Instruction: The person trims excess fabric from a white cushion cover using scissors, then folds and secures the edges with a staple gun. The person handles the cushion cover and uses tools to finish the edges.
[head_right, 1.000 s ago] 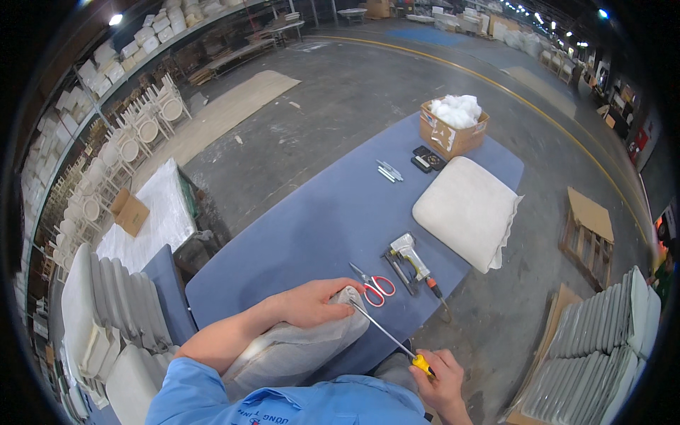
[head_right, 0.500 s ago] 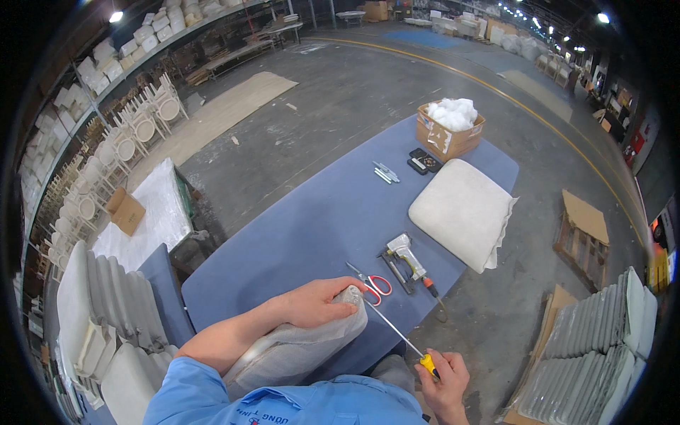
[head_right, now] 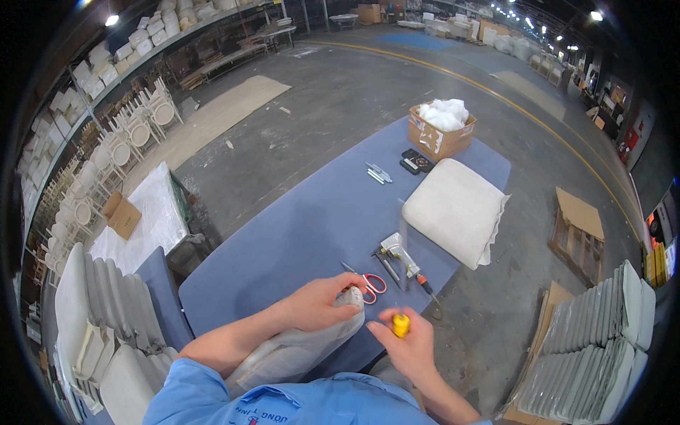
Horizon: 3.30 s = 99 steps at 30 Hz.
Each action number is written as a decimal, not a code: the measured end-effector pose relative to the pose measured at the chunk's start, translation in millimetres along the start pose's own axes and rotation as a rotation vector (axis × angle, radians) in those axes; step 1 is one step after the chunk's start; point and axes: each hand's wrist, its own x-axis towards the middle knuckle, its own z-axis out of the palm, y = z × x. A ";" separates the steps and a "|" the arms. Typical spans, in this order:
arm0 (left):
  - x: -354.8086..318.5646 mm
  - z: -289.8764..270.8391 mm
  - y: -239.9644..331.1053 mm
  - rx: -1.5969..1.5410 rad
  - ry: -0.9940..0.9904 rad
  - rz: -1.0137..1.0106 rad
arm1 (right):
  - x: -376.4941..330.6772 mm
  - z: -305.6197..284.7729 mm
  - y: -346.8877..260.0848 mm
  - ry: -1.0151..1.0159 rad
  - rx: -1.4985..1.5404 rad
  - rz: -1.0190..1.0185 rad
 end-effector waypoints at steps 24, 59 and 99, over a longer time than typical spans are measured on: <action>-15.0 28.0 7.2 0.021 0.050 -0.006 | 59.9 -32.1 61.7 -0.222 -0.056 0.291; -17.1 32.7 -30.8 -0.011 0.540 0.175 | 247.4 93.1 146.1 -0.233 -0.868 -0.433; -30.4 -28.8 -38.6 -0.247 0.559 0.106 | 381.3 302.4 217.3 -0.603 -0.950 -0.348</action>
